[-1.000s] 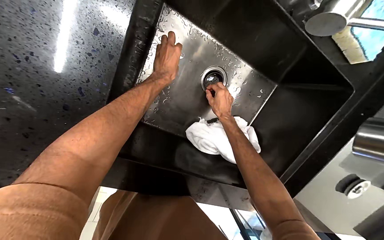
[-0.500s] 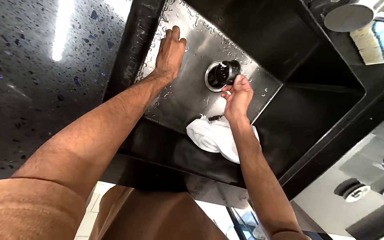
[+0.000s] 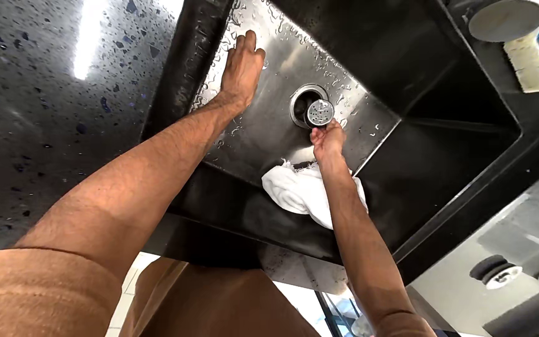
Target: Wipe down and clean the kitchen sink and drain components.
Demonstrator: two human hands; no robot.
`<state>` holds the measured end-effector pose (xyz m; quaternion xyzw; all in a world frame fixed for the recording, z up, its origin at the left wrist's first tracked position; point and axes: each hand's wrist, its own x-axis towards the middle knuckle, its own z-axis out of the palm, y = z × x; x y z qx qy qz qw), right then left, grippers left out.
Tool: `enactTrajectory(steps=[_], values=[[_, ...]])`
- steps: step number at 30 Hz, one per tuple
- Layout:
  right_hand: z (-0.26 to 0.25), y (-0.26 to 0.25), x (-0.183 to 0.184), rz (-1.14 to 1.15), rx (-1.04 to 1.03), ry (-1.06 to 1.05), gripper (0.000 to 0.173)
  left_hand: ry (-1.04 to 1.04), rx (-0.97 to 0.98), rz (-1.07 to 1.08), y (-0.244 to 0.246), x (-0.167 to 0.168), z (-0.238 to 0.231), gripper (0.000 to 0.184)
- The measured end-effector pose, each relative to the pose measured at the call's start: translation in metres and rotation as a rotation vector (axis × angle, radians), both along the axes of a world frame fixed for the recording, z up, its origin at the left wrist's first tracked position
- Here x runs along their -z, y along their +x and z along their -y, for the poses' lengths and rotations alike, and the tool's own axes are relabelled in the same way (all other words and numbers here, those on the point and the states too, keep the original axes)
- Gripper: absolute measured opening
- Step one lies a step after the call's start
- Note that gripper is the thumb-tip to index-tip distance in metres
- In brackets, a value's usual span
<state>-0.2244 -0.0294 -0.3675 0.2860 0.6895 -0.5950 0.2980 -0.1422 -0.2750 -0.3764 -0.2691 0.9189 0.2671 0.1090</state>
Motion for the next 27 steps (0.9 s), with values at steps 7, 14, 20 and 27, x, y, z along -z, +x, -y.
enactTrajectory(steps=[7,14,20,27], values=[[-0.004,0.005,-0.010,-0.058,-0.116,0.033,0.028,-0.001,0.016,0.014,0.001,-0.001,-0.007,0.030],[-0.032,0.018,-0.081,-0.837,-0.833,0.305,0.024,0.092,-0.054,0.067,-0.007,-0.011,-0.027,0.038],[-0.090,0.044,-0.105,-0.771,-0.788,0.369,0.030,0.386,-0.015,0.035,-0.040,-0.013,-0.103,0.047],[-0.104,0.056,-0.110,-0.806,-0.834,0.470,0.023,0.622,-0.436,-0.323,-0.027,-0.031,-0.066,0.047]])
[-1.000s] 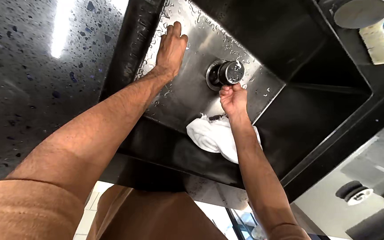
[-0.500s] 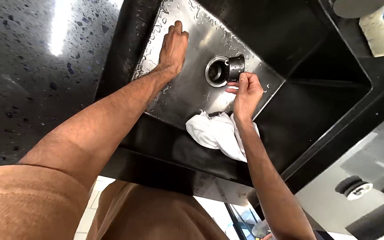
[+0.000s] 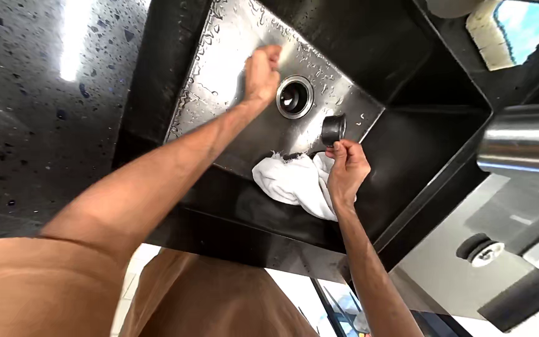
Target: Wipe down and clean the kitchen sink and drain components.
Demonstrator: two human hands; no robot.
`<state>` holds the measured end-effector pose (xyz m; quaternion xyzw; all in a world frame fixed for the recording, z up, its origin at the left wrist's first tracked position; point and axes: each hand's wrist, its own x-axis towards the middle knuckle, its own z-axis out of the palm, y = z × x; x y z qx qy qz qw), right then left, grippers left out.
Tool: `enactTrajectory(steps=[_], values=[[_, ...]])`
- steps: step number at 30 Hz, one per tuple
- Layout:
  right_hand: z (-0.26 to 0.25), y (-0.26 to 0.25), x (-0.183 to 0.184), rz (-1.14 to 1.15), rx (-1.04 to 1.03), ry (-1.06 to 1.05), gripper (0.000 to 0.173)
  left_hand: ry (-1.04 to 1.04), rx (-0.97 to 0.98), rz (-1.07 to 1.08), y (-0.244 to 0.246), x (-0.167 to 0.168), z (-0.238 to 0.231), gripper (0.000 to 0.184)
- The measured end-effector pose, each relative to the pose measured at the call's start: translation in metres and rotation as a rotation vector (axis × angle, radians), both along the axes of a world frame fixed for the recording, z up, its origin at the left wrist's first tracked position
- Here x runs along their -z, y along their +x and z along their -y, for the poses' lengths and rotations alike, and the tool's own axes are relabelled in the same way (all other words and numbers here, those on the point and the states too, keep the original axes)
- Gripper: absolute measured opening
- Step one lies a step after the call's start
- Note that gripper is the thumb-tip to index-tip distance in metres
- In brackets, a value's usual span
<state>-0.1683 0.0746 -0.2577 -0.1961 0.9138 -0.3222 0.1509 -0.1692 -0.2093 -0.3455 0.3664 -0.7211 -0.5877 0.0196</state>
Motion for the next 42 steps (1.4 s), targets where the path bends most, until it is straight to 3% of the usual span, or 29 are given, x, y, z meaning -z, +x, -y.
enactTrajectory(steps=[2,5,8,15,18,24,28,34,37,40,42], values=[[0.003,0.004,0.003,-0.057,-0.083,0.068,0.021,0.086,-0.072,0.051,0.020,-0.019,0.017,0.042],[0.017,0.009,0.006,-0.165,-0.276,0.053,0.021,0.305,-0.005,0.143,0.057,-0.066,0.016,0.028],[0.038,0.013,-0.010,-0.224,-0.426,0.043,0.021,0.543,0.113,0.202,0.084,-0.106,-0.002,0.048],[0.068,0.011,-0.043,-0.315,-0.565,-0.002,0.022,0.855,-0.007,-0.053,0.101,-0.118,-0.022,0.038],[0.075,0.013,-0.055,-0.311,-0.539,0.040,0.027,0.842,-0.021,-0.087,0.102,-0.116,-0.023,0.036],[0.096,0.026,-0.065,-0.323,-0.456,0.331,0.063,0.706,-0.067,-0.150,0.100,-0.122,-0.035,0.040],[0.105,0.030,-0.060,-0.315,-0.435,0.327,0.056,0.656,-0.080,-0.186,0.097,-0.119,-0.039,0.042],[0.098,0.028,-0.051,-0.316,-0.451,0.210,0.028,0.694,-0.077,-0.150,0.099,-0.114,-0.033,0.039],[0.094,0.031,-0.053,-0.281,-0.421,0.181,0.030,0.763,-0.073,-0.147,0.102,-0.113,-0.034,0.040],[0.094,0.032,-0.055,-0.242,-0.384,0.192,0.045,0.788,-0.049,-0.152,0.103,-0.111,-0.035,0.041],[0.095,0.031,-0.052,-0.233,-0.403,0.165,0.038,0.761,-0.038,-0.155,0.103,-0.108,-0.037,0.040]])
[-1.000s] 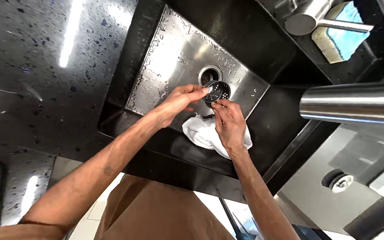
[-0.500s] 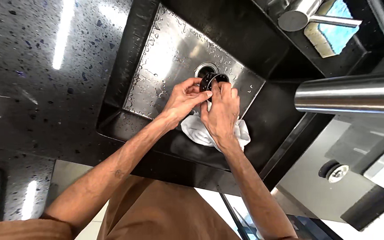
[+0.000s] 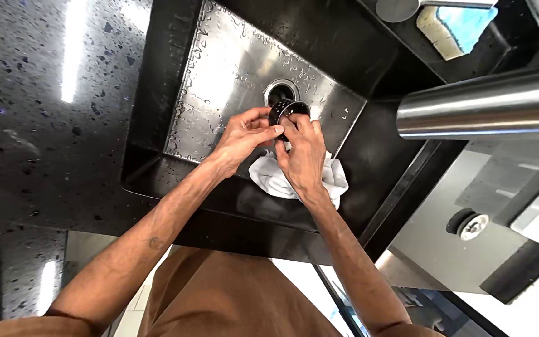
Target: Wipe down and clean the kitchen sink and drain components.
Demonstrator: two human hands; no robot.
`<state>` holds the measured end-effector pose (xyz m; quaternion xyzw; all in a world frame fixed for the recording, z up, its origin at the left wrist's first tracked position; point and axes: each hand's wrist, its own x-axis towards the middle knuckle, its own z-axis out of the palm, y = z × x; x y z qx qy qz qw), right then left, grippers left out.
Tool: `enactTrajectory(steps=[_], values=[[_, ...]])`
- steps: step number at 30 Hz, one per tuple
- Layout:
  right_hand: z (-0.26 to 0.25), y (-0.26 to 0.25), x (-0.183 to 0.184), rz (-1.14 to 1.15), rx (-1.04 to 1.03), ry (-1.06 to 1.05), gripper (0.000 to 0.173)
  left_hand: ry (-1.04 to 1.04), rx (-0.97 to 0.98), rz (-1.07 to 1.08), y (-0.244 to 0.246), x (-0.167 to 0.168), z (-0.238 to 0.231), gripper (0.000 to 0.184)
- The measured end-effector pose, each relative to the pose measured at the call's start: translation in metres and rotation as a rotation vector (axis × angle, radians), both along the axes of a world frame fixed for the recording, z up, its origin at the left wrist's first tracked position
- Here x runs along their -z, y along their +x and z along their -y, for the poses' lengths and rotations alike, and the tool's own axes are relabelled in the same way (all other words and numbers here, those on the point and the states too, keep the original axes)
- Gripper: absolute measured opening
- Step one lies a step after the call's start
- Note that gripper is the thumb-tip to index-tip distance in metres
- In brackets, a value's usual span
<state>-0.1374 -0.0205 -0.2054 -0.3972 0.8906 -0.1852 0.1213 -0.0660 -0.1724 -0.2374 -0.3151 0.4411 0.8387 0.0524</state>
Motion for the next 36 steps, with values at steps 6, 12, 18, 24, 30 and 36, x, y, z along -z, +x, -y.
enactTrajectory(steps=[6,12,18,24,30,36], values=[[0.002,-0.012,0.015,0.093,-0.045,-0.050,0.020,-0.133,0.071,0.007,0.000,0.004,0.003,0.039],[-0.008,-0.004,0.005,0.091,0.009,-0.104,0.040,-0.067,0.028,0.004,-0.006,0.003,0.001,0.039],[-0.014,-0.022,0.024,0.061,0.031,-0.263,0.014,0.089,-0.016,0.106,-0.011,0.004,0.010,0.030],[0.014,-0.061,0.050,1.160,0.578,-0.862,0.022,-0.073,-0.143,0.259,0.008,-0.007,0.022,0.037],[0.012,-0.088,0.154,1.189,1.151,-0.684,0.012,0.139,-0.263,0.330,0.037,0.001,0.025,0.025],[0.002,-0.087,0.153,1.145,1.121,-0.814,0.011,0.149,-0.117,0.276,-0.002,-0.002,0.048,0.031]])
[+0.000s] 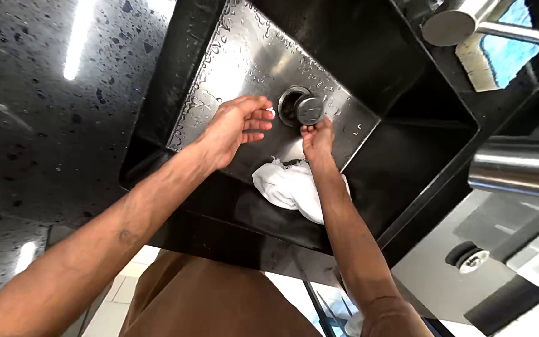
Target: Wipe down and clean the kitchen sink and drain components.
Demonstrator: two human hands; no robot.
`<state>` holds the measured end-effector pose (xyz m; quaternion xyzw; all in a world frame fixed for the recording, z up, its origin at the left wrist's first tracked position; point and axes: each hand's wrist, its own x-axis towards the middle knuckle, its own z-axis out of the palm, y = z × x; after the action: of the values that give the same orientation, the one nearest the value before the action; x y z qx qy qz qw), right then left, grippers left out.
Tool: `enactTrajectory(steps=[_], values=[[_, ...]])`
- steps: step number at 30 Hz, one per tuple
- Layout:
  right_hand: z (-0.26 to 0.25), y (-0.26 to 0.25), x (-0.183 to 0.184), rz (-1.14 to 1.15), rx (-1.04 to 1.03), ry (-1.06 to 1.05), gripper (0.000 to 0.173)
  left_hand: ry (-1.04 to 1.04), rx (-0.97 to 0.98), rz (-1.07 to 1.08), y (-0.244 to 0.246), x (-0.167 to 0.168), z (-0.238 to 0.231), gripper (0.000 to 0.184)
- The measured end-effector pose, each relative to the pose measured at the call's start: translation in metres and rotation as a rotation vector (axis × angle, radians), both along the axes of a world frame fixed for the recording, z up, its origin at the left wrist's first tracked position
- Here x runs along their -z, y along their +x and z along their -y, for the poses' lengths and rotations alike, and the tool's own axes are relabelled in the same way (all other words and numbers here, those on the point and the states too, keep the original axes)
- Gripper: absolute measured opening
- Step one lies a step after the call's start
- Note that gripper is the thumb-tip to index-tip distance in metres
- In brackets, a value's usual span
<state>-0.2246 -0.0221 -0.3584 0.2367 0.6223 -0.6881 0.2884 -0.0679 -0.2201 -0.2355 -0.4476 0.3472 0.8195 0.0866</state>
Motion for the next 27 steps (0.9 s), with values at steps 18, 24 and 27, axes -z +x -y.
enactTrajectory(steps=[18,24,27], values=[[-0.030,0.018,-0.028,0.029,0.099,-0.182,0.019,-0.857,0.793,0.193,-0.117,0.125,-0.063,0.054],[-0.020,0.011,-0.032,-0.039,0.092,-0.194,0.017,-0.943,0.792,0.191,-0.111,0.122,-0.067,0.041],[-0.017,0.008,-0.040,-0.050,0.076,-0.184,0.018,-1.015,0.771,0.167,-0.107,0.124,-0.059,0.038]])
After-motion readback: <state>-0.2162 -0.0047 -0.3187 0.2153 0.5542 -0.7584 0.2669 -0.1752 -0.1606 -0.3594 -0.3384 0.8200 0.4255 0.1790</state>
